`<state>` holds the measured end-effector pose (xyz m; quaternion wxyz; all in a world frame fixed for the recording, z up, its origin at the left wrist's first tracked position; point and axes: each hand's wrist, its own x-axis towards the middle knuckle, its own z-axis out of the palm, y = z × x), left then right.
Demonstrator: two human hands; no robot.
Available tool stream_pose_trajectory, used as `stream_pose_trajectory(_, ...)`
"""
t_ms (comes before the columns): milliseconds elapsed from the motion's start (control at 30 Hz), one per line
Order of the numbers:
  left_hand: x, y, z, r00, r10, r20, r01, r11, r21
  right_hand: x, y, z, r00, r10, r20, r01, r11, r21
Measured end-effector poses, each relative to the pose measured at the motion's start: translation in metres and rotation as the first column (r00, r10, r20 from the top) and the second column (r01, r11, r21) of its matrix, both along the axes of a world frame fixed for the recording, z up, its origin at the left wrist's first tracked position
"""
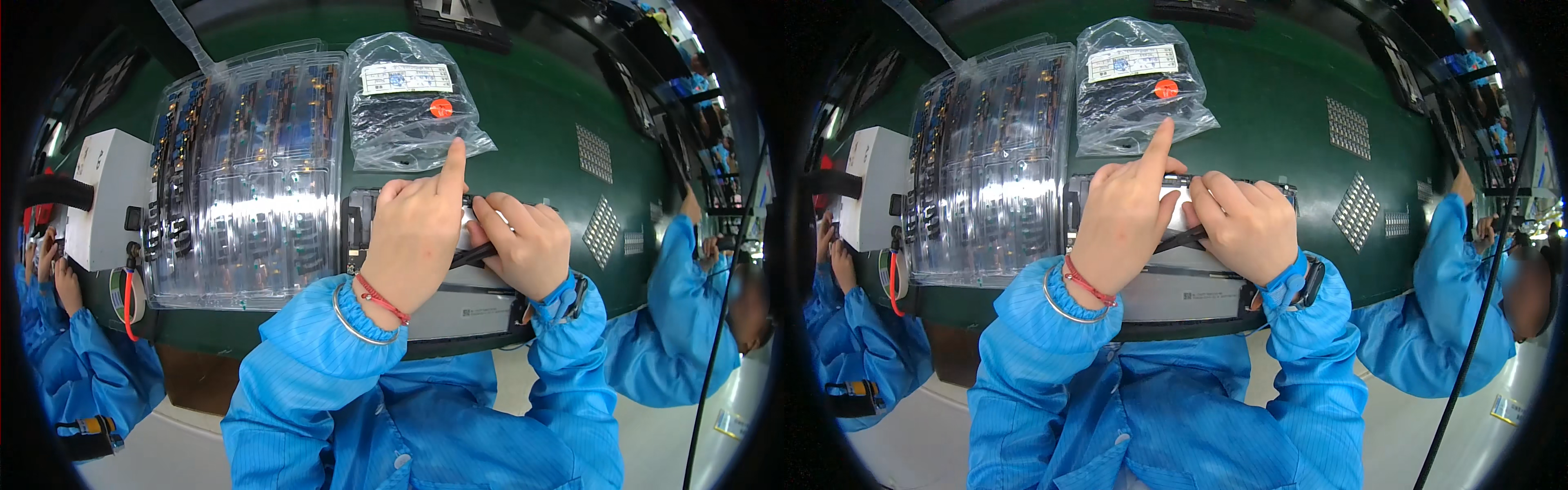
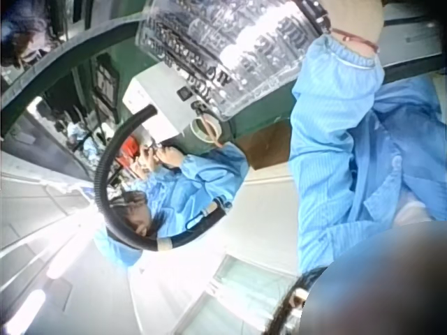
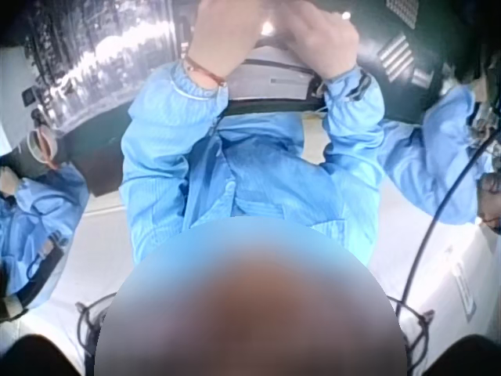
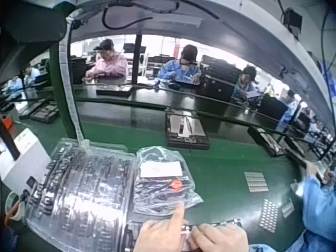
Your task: The person assembles electronic components on a workbench, using a black plastic pry tool to insert small metal pieces into slots on a device chassis. They repeatedly pick up the device, flip it, and place it back down while working with the tool and components.
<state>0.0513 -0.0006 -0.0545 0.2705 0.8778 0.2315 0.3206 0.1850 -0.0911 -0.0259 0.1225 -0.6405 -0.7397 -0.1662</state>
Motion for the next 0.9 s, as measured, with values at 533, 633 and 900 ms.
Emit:
stream_pose_trajectory(533,-0.001,-0.016,0.019,0.945,0.029,-0.327,0.116,0.902,0.415,0.053,-0.053,0.011,0.814,-0.349,-0.464,0.340,0.934,-0.107)
stream_pose_trajectory(633,-0.003,-0.019,0.017,0.949,0.024,-0.313,0.117,0.899,0.421,0.049,-0.058,-0.002,0.825,-0.378,-0.420,0.364,0.924,-0.117)
stream_pose_trajectory(900,-0.012,-0.011,0.008,0.952,-0.074,-0.297,0.162,0.944,0.286,0.048,-0.060,-0.008,0.570,-0.360,-0.739,0.354,0.919,-0.174)
